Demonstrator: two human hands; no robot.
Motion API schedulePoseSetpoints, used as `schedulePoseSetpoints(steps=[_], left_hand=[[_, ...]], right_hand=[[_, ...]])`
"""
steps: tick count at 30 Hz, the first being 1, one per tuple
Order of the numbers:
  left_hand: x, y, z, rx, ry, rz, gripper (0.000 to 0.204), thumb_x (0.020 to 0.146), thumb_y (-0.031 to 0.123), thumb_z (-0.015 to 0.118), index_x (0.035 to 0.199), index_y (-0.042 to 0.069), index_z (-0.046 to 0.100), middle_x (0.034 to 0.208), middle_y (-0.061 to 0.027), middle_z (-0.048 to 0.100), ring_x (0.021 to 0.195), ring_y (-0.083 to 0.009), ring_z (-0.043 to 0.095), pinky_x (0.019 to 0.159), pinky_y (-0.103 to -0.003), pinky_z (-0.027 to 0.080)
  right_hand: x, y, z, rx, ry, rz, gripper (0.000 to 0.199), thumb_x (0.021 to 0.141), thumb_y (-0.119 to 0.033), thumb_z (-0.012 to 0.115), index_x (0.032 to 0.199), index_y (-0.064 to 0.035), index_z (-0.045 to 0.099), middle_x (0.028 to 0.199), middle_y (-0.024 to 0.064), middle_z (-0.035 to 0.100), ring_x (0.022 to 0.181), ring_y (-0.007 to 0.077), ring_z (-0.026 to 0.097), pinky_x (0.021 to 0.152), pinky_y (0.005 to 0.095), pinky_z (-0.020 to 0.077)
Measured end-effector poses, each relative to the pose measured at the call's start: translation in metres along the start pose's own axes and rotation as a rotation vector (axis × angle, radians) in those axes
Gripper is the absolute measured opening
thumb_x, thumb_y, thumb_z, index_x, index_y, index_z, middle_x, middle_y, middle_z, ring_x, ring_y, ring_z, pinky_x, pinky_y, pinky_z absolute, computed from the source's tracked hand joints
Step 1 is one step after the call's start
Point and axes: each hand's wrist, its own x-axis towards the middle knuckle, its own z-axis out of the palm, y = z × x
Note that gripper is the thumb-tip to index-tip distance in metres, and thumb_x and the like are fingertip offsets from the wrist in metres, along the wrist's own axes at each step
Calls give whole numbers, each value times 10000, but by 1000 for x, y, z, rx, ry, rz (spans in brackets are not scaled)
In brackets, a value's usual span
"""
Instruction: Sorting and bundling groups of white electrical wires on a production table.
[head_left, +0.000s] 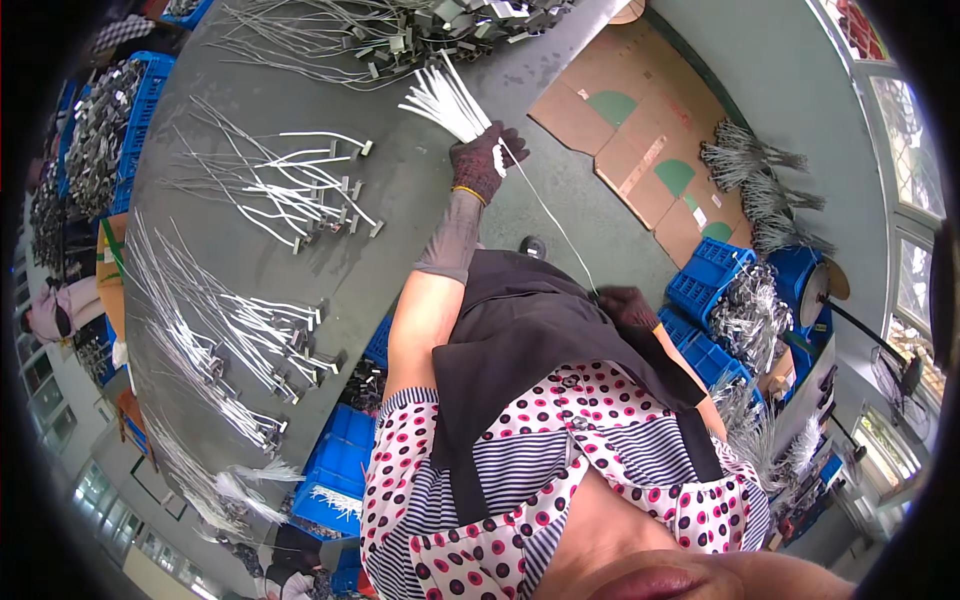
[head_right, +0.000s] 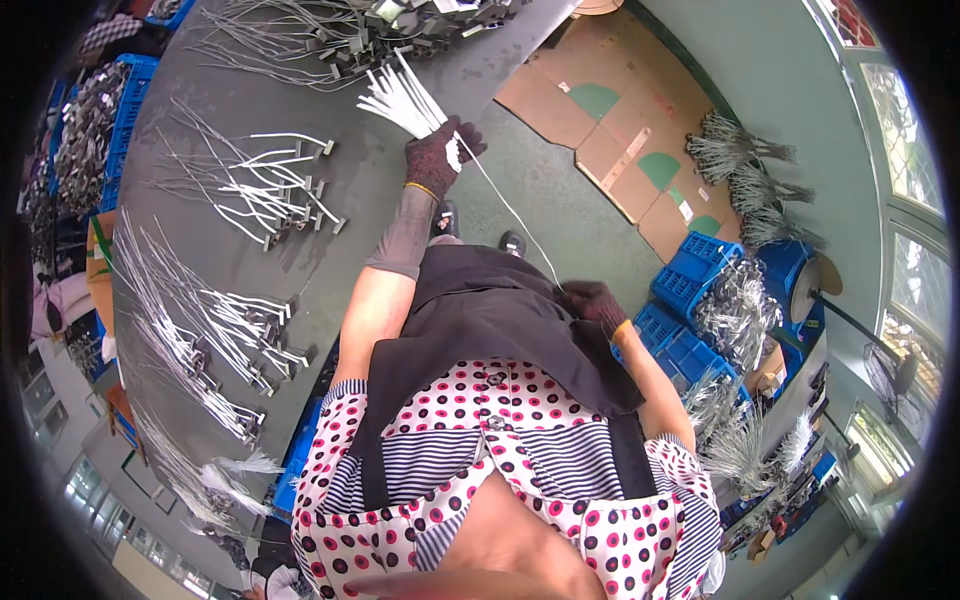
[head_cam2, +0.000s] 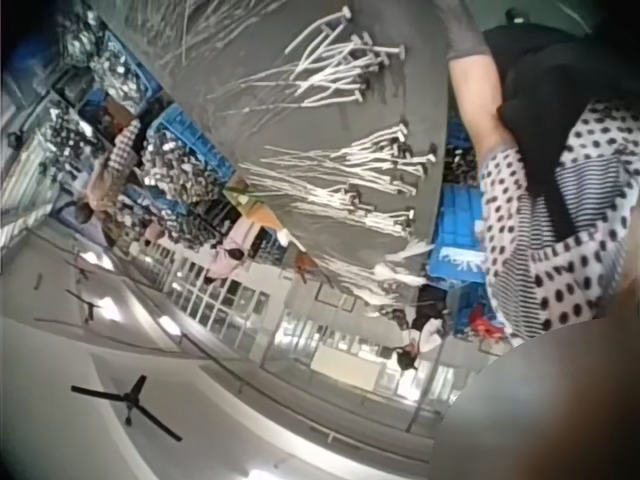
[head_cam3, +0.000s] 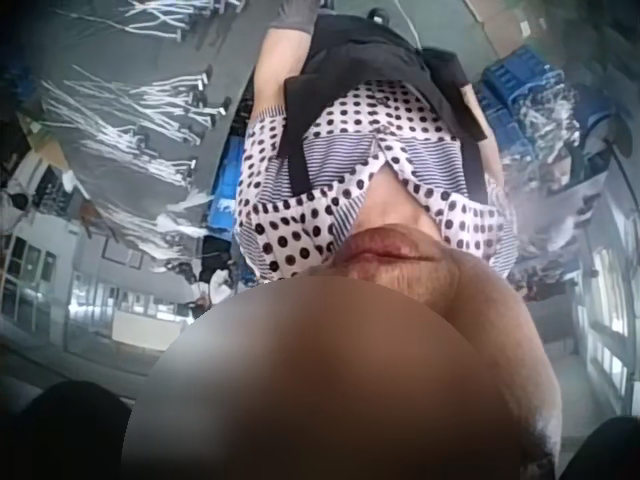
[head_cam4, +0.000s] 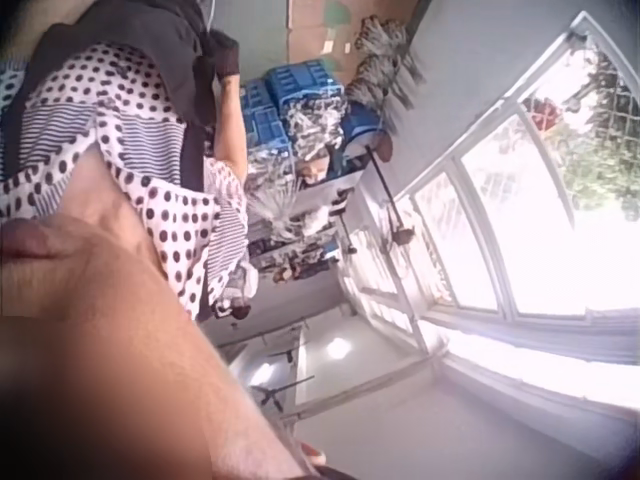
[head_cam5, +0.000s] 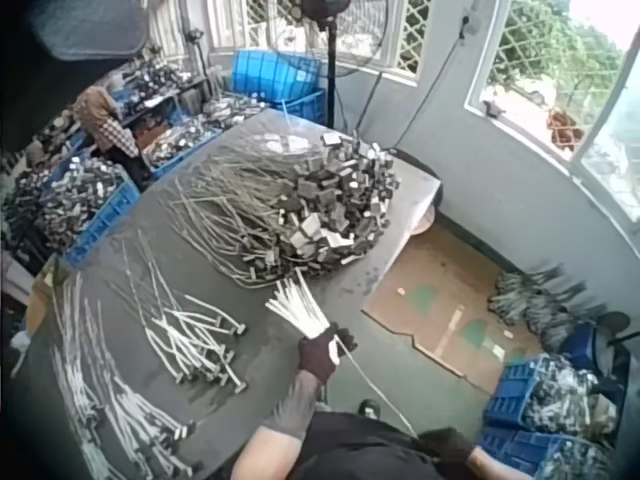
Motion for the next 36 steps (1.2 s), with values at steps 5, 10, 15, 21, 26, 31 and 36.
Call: schedulePoseSetpoints(steps=[5, 10, 15, 21, 26, 31, 36], left_hand=[[-10, 17, 11, -25, -1, 129, 242, 896, 99, 691, 1028, -63, 569, 907, -202, 669, 739, -314, 692, 697, -488, 641], [-40, 61, 9, -158, -26, 362, 256, 914, 154, 694, 993, -70, 600, 897, -196, 666, 738, -286, 683, 731, -478, 643], [-28, 82, -18, -292, -81, 283, 280, 926, 187, 684, 935, -82, 607, 820, -189, 636, 682, -252, 641, 708, -477, 636], [-58, 62, -20, -110, 34, 330, 269, 941, 181, 673, 1094, -21, 584, 952, -170, 651, 833, -317, 676, 814, -537, 612], [-67, 33, -26, -19, -32, 296, 262, 926, 162, 695, 1081, -37, 624, 975, -177, 683, 794, -296, 704, 715, -470, 642], [-80, 31, -24, 230, -3, 227, 239, 937, 82, 635, 1138, -46, 621, 980, -143, 689, 843, -266, 700, 784, -387, 616], [-53, 41, -76, 1026, 27, 686, 350, 832, 108, 735, 1173, 90, 659, 927, -15, 685, 801, -150, 673, 710, -308, 550]], right_hand=[[-58, 32, -2, 140, 141, 140, 288, 904, -219, 635, 1067, 8, 705, 901, 133, 729, 820, 172, 663, 788, 323, 534], [-67, 33, 0, 83, 234, 172, 300, 906, -255, 631, 997, 22, 705, 882, 168, 710, 834, 232, 662, 780, 352, 521], [-29, 174, 5, -256, 344, -174, 300, 969, -243, 537, 1042, 4, 692, 1002, 233, 693, 936, 396, 655, 869, 464, 516], [-3, 1, -14, 54, 273, 5, 304, 900, -245, 637, 1031, 21, 706, 816, 110, 704, 743, 182, 640, 691, 338, 518], [83, -97, -11, 197, 141, -44, 378, 896, -219, 659, 1206, -2, 659, 998, 106, 719, 797, 146, 647, 662, 299, 535], [148, -232, 14, 437, 119, -231, 564, 916, -360, 632, 1305, 44, 570, 1139, 177, 678, 969, 208, 662, 760, 334, 559], [199, -316, 60, 591, 77, -259, 645, 915, -466, 604, 1291, 56, 571, 1146, 221, 673, 1085, 271, 637, 865, 375, 534]])
